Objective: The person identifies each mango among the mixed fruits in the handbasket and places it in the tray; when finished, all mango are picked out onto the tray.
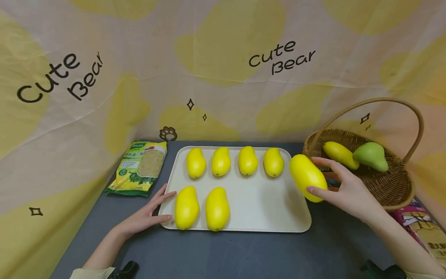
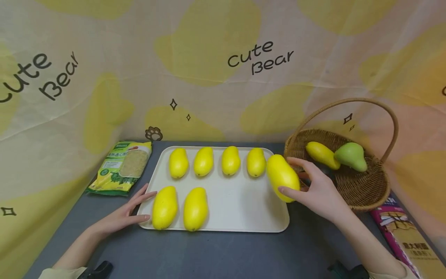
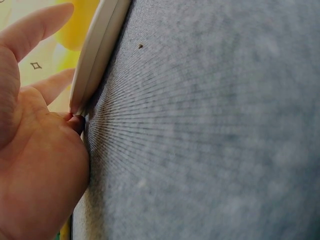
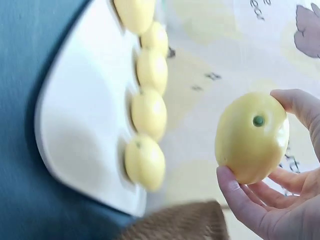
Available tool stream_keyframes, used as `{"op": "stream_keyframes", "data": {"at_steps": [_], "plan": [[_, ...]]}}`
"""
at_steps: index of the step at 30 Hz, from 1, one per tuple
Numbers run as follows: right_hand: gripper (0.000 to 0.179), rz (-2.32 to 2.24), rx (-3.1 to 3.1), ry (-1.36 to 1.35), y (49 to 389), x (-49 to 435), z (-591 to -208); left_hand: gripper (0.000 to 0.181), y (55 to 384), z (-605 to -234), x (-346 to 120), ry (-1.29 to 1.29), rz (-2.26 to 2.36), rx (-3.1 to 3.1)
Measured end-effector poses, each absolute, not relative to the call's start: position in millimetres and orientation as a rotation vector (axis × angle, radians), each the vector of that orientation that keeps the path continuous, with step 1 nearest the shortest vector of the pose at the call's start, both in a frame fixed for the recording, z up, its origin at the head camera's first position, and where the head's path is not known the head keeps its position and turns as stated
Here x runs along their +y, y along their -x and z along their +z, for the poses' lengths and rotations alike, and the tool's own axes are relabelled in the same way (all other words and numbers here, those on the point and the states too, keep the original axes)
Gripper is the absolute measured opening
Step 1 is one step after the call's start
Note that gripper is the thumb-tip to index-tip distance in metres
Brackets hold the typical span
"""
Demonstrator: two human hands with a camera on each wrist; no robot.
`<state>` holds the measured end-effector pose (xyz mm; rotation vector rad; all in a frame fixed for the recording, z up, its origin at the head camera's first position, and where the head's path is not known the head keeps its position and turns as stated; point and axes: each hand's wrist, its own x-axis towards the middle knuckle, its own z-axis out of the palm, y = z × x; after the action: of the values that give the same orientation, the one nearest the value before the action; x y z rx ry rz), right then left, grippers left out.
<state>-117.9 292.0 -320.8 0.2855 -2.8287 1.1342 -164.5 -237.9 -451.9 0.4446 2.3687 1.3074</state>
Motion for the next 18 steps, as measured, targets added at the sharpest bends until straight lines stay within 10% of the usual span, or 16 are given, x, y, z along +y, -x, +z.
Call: {"op": "stream_keyframes", "data": {"at_steps": [18], "plan": [[0.073, 1.339, -2.808, -0.278, 123.3, 224.9, -387.9, 0.07, 164.0, -452.0, -238.4, -0.445, 1.323, 2.366]]}}
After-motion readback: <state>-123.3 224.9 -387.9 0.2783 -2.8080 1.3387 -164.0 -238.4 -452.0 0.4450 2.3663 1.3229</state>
